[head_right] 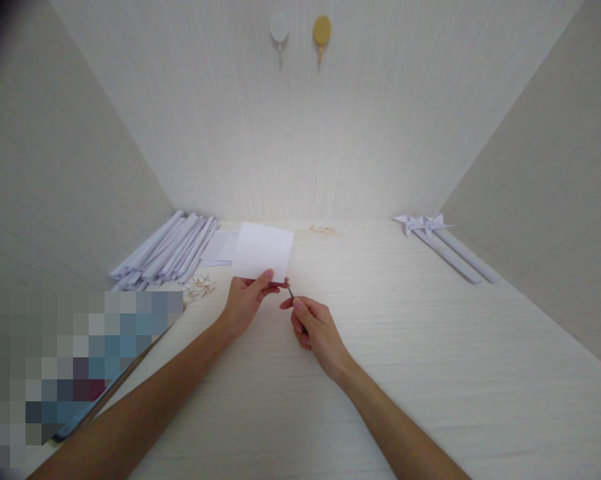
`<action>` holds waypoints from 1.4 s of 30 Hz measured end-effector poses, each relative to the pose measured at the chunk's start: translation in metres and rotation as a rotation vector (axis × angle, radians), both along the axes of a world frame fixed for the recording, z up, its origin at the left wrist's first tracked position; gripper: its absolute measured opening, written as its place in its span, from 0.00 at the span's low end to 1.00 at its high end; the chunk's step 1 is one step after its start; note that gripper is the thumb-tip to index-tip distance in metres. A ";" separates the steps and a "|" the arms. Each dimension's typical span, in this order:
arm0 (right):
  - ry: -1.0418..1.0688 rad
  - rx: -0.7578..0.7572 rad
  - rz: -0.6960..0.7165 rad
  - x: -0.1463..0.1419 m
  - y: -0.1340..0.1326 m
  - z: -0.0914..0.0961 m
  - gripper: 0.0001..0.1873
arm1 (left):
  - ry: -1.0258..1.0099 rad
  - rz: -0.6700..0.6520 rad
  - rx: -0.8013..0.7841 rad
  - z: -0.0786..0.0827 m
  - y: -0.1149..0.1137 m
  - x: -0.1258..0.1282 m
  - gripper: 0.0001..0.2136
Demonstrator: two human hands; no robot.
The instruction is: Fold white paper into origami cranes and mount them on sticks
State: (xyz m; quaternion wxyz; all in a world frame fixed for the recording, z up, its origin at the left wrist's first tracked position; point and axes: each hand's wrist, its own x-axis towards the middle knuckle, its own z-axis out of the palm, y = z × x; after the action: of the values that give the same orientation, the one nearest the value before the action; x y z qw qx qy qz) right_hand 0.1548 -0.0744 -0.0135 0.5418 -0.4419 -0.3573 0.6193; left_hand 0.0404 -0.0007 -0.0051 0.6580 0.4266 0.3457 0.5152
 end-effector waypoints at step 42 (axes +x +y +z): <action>-0.068 -0.061 0.137 0.006 -0.001 0.004 0.23 | -0.061 -0.019 -0.029 -0.005 -0.002 0.004 0.13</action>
State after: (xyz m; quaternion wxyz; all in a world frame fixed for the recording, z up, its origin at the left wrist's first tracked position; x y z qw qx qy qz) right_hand 0.1604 -0.0756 -0.0096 0.4720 -0.4535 -0.3855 0.6503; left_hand 0.0441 -0.0022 -0.0099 0.6792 0.4046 0.3287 0.5166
